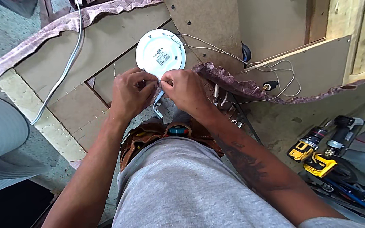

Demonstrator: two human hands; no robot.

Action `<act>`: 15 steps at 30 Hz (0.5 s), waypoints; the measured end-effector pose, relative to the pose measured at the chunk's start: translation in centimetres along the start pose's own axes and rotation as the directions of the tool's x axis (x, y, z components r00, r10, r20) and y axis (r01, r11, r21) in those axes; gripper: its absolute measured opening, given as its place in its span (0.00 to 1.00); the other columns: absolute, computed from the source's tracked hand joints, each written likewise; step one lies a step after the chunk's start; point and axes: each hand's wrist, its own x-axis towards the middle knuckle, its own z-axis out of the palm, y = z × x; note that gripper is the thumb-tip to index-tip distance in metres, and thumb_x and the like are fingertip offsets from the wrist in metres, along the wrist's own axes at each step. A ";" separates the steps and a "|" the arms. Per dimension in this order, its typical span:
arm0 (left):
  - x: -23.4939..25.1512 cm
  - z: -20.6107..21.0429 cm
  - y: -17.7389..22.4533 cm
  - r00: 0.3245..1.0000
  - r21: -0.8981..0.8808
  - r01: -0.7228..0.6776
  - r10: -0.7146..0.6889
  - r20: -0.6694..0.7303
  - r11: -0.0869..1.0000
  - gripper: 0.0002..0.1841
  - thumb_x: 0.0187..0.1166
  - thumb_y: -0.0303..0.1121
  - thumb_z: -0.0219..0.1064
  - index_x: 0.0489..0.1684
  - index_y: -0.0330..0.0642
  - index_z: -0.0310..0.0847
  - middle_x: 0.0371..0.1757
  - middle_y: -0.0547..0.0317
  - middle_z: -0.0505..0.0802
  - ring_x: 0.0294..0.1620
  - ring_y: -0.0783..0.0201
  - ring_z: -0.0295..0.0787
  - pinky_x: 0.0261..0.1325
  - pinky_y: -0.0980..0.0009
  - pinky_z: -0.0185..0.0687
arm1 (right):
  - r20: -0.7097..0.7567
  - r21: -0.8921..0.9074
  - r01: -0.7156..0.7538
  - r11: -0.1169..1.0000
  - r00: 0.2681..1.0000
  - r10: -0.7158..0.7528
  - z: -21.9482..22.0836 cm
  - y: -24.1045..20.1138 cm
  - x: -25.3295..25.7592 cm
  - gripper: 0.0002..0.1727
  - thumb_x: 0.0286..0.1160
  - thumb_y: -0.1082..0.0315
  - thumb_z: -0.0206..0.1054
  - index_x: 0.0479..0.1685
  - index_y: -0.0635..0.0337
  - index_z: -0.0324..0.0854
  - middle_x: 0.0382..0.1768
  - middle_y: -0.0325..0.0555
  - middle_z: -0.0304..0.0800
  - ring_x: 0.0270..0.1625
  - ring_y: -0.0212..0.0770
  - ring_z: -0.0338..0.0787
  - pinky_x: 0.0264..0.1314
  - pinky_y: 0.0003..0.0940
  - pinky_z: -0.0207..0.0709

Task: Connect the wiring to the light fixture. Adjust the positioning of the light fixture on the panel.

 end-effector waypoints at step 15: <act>1.0 1.1 -0.3 0.995 0.082 -0.041 0.049 -0.092 0.996 0.07 0.79 0.43 0.72 0.46 0.57 0.91 0.41 0.70 0.88 0.41 0.69 0.81 0.52 0.57 0.73 | 0.038 0.045 -0.038 0.998 0.999 0.036 -0.1 -0.1 0.2 0.12 0.81 0.51 0.65 0.35 0.40 0.92 0.23 0.25 0.91 0.28 0.28 0.90 0.37 0.43 0.85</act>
